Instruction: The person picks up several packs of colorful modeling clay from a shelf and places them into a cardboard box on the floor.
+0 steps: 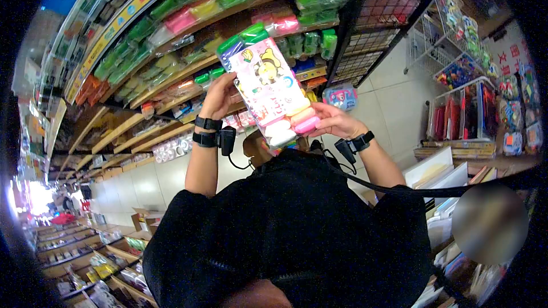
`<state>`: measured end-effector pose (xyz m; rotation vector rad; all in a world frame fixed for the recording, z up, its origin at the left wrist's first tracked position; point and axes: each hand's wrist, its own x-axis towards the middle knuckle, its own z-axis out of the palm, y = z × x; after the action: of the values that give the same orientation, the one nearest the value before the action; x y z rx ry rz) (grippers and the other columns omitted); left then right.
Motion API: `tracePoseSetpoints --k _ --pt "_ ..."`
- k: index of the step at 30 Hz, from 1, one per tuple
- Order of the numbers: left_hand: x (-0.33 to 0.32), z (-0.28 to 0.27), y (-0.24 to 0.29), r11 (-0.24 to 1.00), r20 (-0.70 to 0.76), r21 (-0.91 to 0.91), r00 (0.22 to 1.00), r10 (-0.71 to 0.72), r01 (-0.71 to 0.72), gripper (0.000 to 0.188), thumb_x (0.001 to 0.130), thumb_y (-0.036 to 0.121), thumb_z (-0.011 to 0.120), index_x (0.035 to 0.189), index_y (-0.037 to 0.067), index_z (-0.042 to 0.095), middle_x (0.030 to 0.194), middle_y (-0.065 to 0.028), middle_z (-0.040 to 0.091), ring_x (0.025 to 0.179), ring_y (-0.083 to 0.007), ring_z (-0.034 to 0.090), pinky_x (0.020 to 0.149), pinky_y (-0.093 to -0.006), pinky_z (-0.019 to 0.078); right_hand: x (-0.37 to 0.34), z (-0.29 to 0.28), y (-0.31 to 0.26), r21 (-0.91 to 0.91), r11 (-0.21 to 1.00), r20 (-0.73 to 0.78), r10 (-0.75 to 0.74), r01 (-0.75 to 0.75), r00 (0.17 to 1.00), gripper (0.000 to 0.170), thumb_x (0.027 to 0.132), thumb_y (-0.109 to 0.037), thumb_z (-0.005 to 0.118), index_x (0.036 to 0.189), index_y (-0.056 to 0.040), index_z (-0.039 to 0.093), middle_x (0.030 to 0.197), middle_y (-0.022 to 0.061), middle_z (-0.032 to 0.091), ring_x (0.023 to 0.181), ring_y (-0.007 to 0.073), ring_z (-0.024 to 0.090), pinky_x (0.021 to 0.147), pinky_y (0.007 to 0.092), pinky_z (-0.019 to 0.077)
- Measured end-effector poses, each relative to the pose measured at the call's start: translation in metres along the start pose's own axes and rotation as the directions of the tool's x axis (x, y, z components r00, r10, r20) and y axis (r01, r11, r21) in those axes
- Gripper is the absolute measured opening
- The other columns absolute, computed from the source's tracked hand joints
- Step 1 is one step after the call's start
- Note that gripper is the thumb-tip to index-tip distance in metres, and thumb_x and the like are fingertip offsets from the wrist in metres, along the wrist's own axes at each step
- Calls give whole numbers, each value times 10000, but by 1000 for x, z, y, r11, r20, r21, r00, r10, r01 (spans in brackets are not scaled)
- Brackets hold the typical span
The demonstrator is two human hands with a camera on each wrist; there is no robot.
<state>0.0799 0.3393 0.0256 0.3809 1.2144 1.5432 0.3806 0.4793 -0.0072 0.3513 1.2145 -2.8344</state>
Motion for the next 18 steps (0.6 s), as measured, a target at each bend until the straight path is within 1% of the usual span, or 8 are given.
tracePoseSetpoints --k 1,4,8,11,13,15,16,18 --pt "5 5 1 1000 0 -4 1000 -20 20 243 868 226 543 1028 44 522 1003 -54 569 890 -162 562 739 -347 496 -3 -2 5 28 999 -20 -38 39 999 662 784 -60 599 1343 4 251 1241 174 468 1084 291 538 876 404 486" --pt "5 8 1 998 7 29 998 -59 58 263 873 219 538 1050 29 497 1028 -74 565 928 -184 559 751 -370 505 -3 -8 4 54 998 34 -19 17 999 651 794 -53 593 1347 4 254 1219 184 487 1079 281 540 877 398 485" --pt "1 11 0 999 -22 -9 998 -53 52 269 885 212 518 1066 16 481 1056 -92 563 989 -222 554 794 -408 513 -4 -13 6 75 997 37 -24 21 999 659 796 -43 602 1354 -12 253 1230 168 489 1072 272 544 858 380 499" --pt "0 15 5 997 -17 49 998 -54 55 267 887 208 516 1069 16 477 1058 -91 561 987 -220 552 792 -409 512 -5 -17 12 80 997 7 -26 25 1000 653 804 -33 592 1358 -19 247 1261 173 458 1079 266 539 862 371 497" --pt "1 14 5 996 -30 65 998 -63 65 250 880 205 529 1056 35 478 1062 -81 560 975 -203 553 776 -399 516 -4 -19 14 87 996 16 -25 23 1000 656 805 -33 594 1361 -24 245 1267 168 452 1089 259 531 869 374 494" --pt "2 16 5 996 -17 90 1000 -9 11 237 865 200 549 1042 59 481 1074 -71 557 973 -182 550 757 -377 518 -2 -19 18 88 996 33 -14 11 999 660 805 -32 595 1363 -29 242 1273 162 446 1099 253 523 875 377 490" --pt "0 20 6 993 -24 114 1000 10 -7 231 850 192 566 1031 76 482 1022 -42 573 905 -145 564 680 -317 524 -1 -18 20 58 998 21 7 -9 1000 683 784 -33 618 1360 -22 252 1270 147 451 1108 241 514 873 370 487" --pt "1 21 7 983 -32 184 999 34 -28 222 861 195 540 1034 64 493 1028 -50 583 904 -149 579 687 -315 534 1 -23 26 23 999 12 28 -29 1000 706 763 -33 642 1358 -14 262 1268 132 456 1116 229 505 872 362 484"
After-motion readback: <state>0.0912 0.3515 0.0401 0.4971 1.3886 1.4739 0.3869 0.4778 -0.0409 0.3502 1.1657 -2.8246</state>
